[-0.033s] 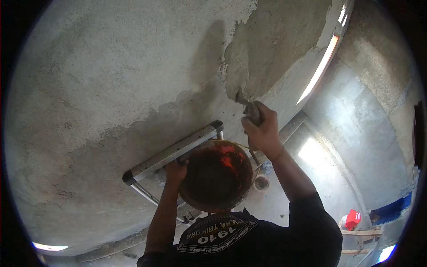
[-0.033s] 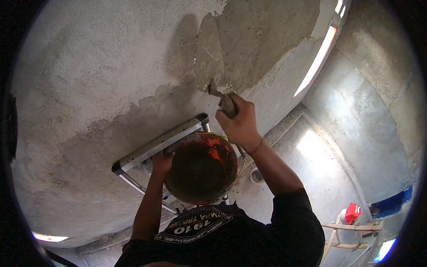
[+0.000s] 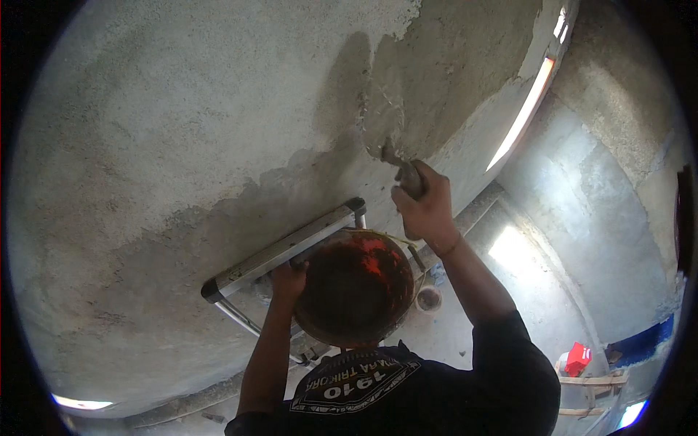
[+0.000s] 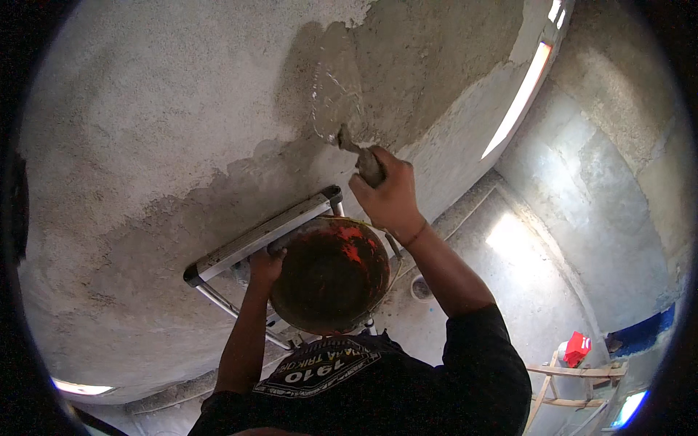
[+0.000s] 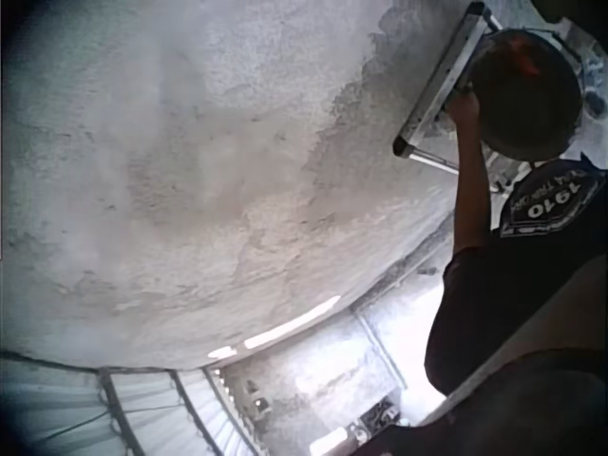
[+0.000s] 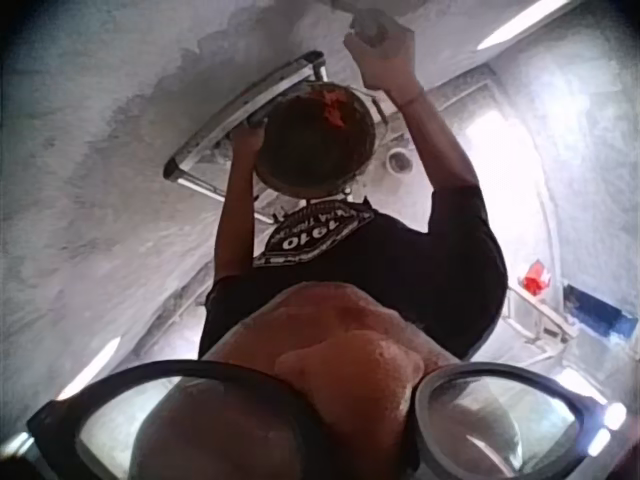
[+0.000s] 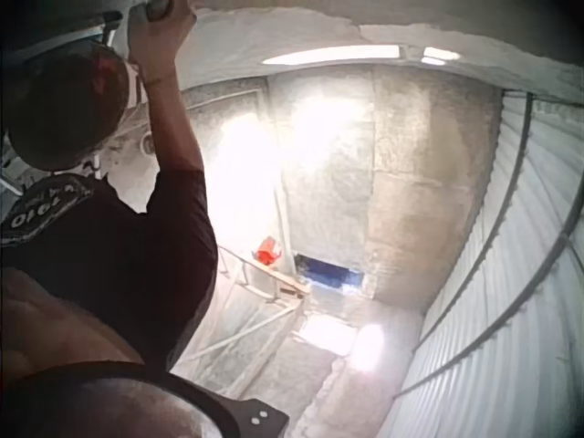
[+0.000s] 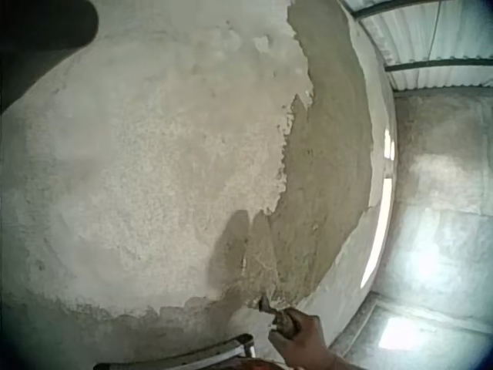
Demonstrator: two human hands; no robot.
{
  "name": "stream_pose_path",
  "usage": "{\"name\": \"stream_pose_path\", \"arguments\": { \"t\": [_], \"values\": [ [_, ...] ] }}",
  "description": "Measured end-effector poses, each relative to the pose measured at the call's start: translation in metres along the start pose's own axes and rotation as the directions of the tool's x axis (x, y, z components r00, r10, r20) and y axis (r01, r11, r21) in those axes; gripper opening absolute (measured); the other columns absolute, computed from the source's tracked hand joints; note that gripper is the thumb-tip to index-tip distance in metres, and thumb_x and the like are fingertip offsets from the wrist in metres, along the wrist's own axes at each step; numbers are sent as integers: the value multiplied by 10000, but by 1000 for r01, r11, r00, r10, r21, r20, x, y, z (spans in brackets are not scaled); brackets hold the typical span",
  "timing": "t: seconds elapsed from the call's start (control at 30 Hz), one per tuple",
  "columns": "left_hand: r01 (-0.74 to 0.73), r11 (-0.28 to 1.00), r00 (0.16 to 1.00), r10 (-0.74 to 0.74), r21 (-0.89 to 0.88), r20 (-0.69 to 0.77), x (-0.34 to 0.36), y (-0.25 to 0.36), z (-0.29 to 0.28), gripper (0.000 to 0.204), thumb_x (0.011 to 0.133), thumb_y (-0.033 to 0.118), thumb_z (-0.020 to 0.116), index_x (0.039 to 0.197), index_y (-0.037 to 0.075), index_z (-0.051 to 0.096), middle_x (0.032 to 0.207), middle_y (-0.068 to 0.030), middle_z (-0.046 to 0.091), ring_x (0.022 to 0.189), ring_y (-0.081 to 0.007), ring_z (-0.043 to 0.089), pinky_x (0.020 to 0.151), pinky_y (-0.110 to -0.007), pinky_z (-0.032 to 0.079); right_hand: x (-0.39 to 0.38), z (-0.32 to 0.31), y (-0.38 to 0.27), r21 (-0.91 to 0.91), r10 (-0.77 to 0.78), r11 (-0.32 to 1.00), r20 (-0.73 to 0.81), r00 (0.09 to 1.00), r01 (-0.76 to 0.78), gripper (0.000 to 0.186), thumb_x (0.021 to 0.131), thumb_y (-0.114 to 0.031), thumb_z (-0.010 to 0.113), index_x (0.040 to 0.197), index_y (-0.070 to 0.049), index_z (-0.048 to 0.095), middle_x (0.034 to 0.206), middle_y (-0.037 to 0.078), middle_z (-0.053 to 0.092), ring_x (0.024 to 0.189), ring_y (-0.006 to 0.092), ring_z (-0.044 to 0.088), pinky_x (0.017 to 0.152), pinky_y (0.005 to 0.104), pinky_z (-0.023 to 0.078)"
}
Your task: The person scoops plaster from a bucket with a trowel and applies it onto the wall, smoothing it across the surface.
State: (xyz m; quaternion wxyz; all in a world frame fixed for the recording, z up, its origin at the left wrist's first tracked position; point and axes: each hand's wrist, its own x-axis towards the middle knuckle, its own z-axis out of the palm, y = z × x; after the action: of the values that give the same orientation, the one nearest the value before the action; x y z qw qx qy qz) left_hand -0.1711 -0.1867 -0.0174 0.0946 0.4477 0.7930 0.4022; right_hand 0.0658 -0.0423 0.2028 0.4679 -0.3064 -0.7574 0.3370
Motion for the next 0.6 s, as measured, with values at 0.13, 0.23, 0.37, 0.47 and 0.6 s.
{"name": "stream_pose_path", "arguments": {
  "t": [0.13,0.23,0.37,0.47,0.6],
  "values": [
    [10,996,1000,-11,88,9,0,-5,2,637,747,283,727,1288,45,488,1317,-238,477,1250,-425,404,1061,-466,316,32,20,6,-146,-80,987,-59,995,71,205,700,-101,615,809,45,520,572,201,495,499,331,503,514,395,426],
    [16,993,1000,-16,115,-6,-3,-8,7,641,747,307,723,1282,41,492,1319,-245,470,1245,-438,401,1060,-477,311,45,29,27,-75,-50,996,-39,998,47,216,715,-111,604,842,44,523,592,228,519,566,418,543,544,444,438],
    [15,988,1000,-14,153,-7,0,-9,8,650,742,323,721,1280,37,495,1317,-257,466,1243,-446,398,1056,-485,307,40,29,38,-155,-53,987,8,999,54,221,721,-113,603,852,41,515,606,241,525,607,444,554,553,461,438],
    [57,994,998,-59,93,19,-2,0,1,654,735,307,726,1282,34,494,1319,-260,463,1243,-449,397,1049,-486,314,24,25,55,-237,-76,967,97,992,98,211,724,-116,601,848,34,519,611,237,529,610,448,547,559,463,437],
    [23,998,1000,-23,57,0,-3,-16,5,658,735,296,728,1289,35,488,1325,-259,458,1248,-445,395,1049,-483,317,2,1,49,-270,-21,962,88,996,45,185,726,-87,588,852,34,527,603,200,504,556,350,534,538,406,419]
  ]
}}
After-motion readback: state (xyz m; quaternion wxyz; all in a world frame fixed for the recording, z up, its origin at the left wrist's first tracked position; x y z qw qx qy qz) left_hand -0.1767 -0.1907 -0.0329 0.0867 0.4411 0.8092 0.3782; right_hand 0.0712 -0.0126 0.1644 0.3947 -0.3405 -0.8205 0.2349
